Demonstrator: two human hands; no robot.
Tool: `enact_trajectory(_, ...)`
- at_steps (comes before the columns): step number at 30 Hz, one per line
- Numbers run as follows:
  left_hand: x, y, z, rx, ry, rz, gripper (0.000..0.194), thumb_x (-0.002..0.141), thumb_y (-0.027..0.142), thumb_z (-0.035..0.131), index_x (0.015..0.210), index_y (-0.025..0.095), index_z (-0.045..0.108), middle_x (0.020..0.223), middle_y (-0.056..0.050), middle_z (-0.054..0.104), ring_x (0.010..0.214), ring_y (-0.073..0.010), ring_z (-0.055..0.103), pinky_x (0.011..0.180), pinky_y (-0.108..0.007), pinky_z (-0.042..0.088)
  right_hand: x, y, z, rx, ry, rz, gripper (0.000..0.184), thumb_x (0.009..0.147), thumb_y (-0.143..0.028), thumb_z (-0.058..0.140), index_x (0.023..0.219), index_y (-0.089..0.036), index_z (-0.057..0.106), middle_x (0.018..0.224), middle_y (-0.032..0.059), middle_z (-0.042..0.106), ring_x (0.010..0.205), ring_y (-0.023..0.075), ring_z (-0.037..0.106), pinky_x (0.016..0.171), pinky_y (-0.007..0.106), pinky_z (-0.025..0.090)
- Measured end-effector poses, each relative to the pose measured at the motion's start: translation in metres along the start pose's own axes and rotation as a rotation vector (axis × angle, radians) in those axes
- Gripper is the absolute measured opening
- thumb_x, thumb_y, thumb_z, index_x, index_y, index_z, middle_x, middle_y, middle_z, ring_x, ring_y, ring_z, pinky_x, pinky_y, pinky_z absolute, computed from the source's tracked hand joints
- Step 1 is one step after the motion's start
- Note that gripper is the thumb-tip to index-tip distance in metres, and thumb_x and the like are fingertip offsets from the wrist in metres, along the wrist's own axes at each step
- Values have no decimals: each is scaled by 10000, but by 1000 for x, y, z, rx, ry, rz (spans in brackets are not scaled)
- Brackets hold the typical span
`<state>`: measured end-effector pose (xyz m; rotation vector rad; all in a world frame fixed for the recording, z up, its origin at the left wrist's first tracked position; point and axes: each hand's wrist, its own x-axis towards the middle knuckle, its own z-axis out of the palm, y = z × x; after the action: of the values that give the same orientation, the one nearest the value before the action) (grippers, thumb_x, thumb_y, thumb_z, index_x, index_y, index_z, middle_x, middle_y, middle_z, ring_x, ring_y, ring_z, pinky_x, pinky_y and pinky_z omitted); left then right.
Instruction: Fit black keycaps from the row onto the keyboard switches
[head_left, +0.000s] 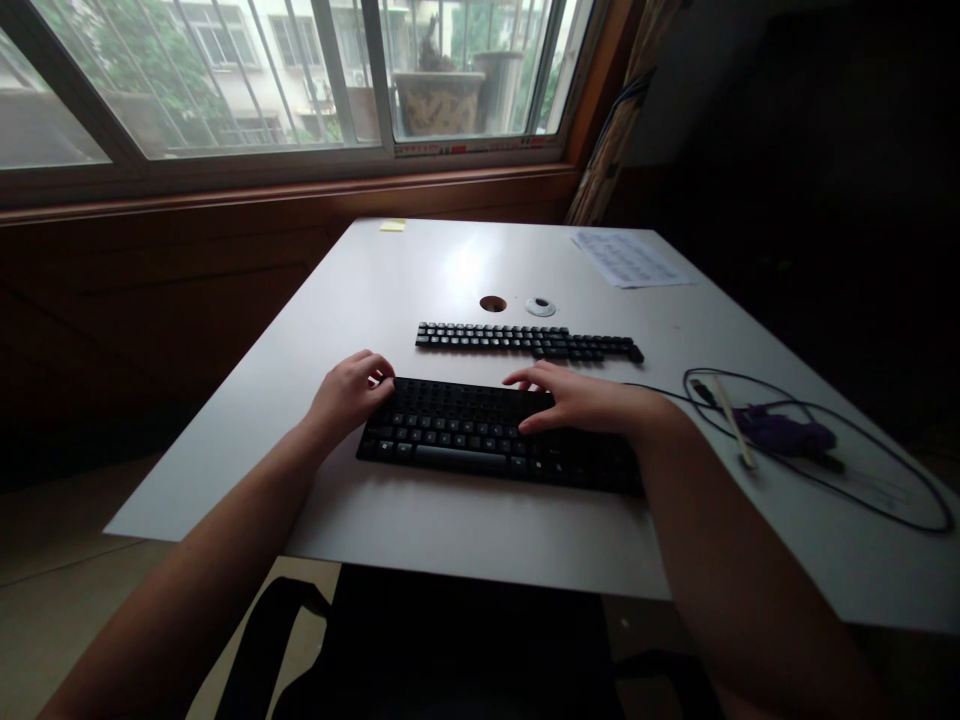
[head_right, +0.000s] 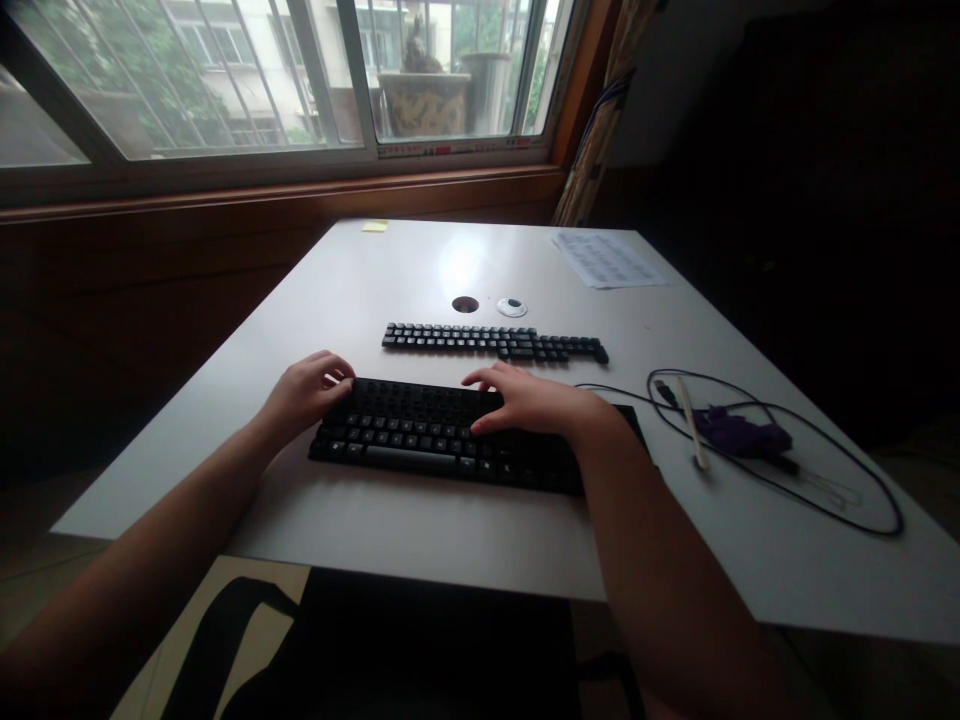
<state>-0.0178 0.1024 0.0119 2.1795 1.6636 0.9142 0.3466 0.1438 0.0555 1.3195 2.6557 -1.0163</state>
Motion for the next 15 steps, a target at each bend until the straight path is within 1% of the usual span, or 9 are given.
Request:
enact_trajectory(9, 0, -1, 0, 16, 10, 11, 110, 862, 271, 590, 835, 200, 671, 916, -30, 644, 782, -170, 667, 695, -286, 576, 3, 7, 1, -18, -2, -2, 760, 743, -617, 765, 1414, -338, 543, 1319, 74, 583, 1296, 327, 528, 1128, 453, 427)
enact_trajectory(15, 0, -1, 1, 11, 7, 6, 112, 865, 266, 590, 840, 199, 676, 911, -29, 644, 776, -168, 663, 700, -291, 572, 0, 6, -3, 4, -43, -40, 834, 745, -651, 747, 1479, -349, 493, 1396, 64, 563, 1325, 330, 514, 1143, 456, 413)
